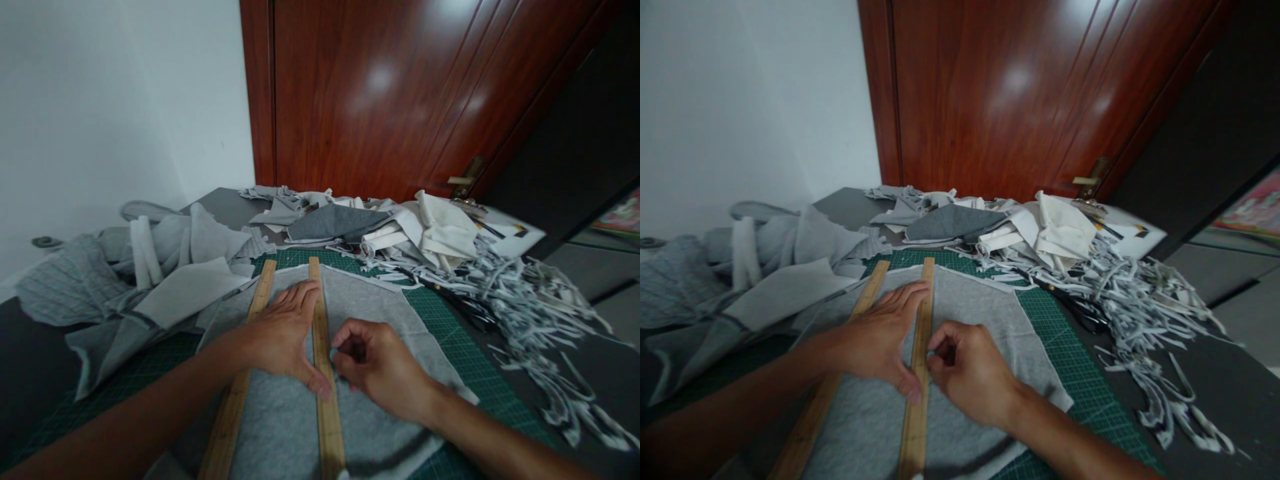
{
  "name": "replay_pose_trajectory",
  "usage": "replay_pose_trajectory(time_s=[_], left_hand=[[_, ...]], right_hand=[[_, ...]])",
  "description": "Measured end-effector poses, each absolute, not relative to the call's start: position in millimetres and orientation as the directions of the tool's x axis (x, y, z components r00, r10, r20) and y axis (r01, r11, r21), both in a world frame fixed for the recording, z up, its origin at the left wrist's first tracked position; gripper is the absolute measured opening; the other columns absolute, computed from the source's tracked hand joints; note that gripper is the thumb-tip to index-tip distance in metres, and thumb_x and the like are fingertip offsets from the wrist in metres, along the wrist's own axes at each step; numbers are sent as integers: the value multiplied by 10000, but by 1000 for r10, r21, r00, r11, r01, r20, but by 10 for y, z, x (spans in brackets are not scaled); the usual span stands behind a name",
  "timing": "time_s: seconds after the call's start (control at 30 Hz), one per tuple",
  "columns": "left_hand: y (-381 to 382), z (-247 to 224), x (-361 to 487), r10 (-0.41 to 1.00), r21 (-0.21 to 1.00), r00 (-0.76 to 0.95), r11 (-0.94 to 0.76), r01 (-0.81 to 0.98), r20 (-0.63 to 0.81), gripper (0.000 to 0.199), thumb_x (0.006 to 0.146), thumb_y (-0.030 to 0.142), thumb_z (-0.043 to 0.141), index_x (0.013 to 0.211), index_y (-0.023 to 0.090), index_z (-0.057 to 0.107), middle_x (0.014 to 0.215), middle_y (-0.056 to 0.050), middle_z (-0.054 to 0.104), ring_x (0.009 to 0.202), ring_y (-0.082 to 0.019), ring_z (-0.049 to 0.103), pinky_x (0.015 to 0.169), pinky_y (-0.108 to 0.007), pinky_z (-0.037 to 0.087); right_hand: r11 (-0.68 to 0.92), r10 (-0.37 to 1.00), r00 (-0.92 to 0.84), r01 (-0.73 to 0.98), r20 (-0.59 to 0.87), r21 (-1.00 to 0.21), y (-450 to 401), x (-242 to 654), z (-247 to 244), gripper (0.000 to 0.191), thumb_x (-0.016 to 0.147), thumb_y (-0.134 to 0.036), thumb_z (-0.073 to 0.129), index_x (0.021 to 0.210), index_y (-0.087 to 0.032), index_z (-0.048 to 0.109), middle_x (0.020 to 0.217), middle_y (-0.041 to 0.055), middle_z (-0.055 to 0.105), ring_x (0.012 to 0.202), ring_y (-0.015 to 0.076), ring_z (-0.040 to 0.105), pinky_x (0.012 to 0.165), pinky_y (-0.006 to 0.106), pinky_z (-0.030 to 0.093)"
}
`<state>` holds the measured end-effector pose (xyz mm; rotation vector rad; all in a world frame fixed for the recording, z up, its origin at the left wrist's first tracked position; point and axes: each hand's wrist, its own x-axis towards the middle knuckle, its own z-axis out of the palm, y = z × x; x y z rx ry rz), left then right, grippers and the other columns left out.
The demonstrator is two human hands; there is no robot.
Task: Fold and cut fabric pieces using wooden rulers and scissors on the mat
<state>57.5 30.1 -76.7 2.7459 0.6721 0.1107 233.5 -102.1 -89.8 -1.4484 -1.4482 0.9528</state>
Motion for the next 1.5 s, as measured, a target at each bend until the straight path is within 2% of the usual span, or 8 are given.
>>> replay_pose_trajectory(time_s=[0.17, 0.37, 0.53, 0.77, 1.17, 1.3, 1.4, 1.5], left_hand=[[288, -762, 565, 459, 339, 888, -838, 427, 14, 1419, 511, 819, 837, 1585, 127, 220, 1678, -283, 275, 1579, -467, 262, 1285, -573, 260], [284, -758, 570, 464, 355, 885, -832, 427, 23, 1425, 498, 805, 857, 1597, 157, 221, 1690, -279, 265, 1580, -498, 250, 1269, -623, 276], [289, -770, 582, 470, 368, 882, -827, 425, 36, 1418, 482, 785, 870, 1605, 200, 231, 1686, -255, 291, 1574, -490, 274, 1263, -632, 289], [272, -784, 573, 463, 345, 884, -842, 414, 68, 1497, 467, 825, 876, 1603, 72, 256, 1682, -317, 279, 1573, -500, 269, 1287, -601, 270], [298, -781, 553, 451, 347, 891, -844, 409, 49, 1533, 475, 859, 840, 1625, 79, 193, 1705, -295, 246, 1590, -480, 240, 1308, -544, 236], [304, -766, 565, 456, 316, 890, -848, 426, 23, 1478, 504, 844, 805, 1630, 129, 169, 1712, -277, 241, 1599, -460, 235, 1295, -551, 241], [302, -755, 571, 462, 301, 887, -844, 444, -14, 1463, 520, 844, 791, 1625, 117, 167, 1724, -290, 202, 1610, -448, 207, 1294, -552, 236], [295, -750, 575, 468, 307, 883, -840, 448, -9, 1463, 503, 845, 807, 1612, 106, 201, 1718, -290, 216, 1607, -454, 210, 1292, -555, 245]], right_hand=[[53, 994, 51, 567, 100, -822, -1057, 2268, -845, 204, 768, -3, 609, 768, -204, 646, 579, -77, 593, 493, 96, 513, 454, 198, 356], [48, 990, 71, 640, 121, -767, -1039, 2236, -792, 234, 724, 34, 617, 701, -199, 627, 573, -73, 589, 510, 99, 514, 473, 216, 325], [54, 992, 52, 640, 114, -767, -1064, 2195, -785, 221, 730, 17, 621, 673, -197, 611, 556, -79, 564, 496, 88, 480, 453, 212, 298], [46, 996, 33, 625, 86, -780, -1271, 2123, -804, 203, 782, -60, 658, 666, -201, 569, 544, -84, 494, 465, 74, 380, 413, 210, 221], [87, 995, -87, 591, 44, -802, -1636, 2131, -1047, 235, 622, 2, 602, 712, -214, 582, 538, -98, 453, 446, 71, 404, 434, 228, 250], [84, 993, -112, 614, 18, -785, -1709, 2230, -934, 393, 706, -64, 615, 1059, -175, 744, 593, -71, 532, 460, 98, 442, 450, 252, 305], [70, 997, -35, 626, 62, -777, -1666, 2320, -707, 187, 860, -169, 597, 922, -208, 769, 602, -45, 551, 497, 119, 464, 478, 271, 334], [107, 992, -12, 620, 127, -777, -1610, 2354, -541, 157, 942, -215, 569, 857, -225, 701, 674, -18, 613, 594, 147, 557, 549, 276, 414]])
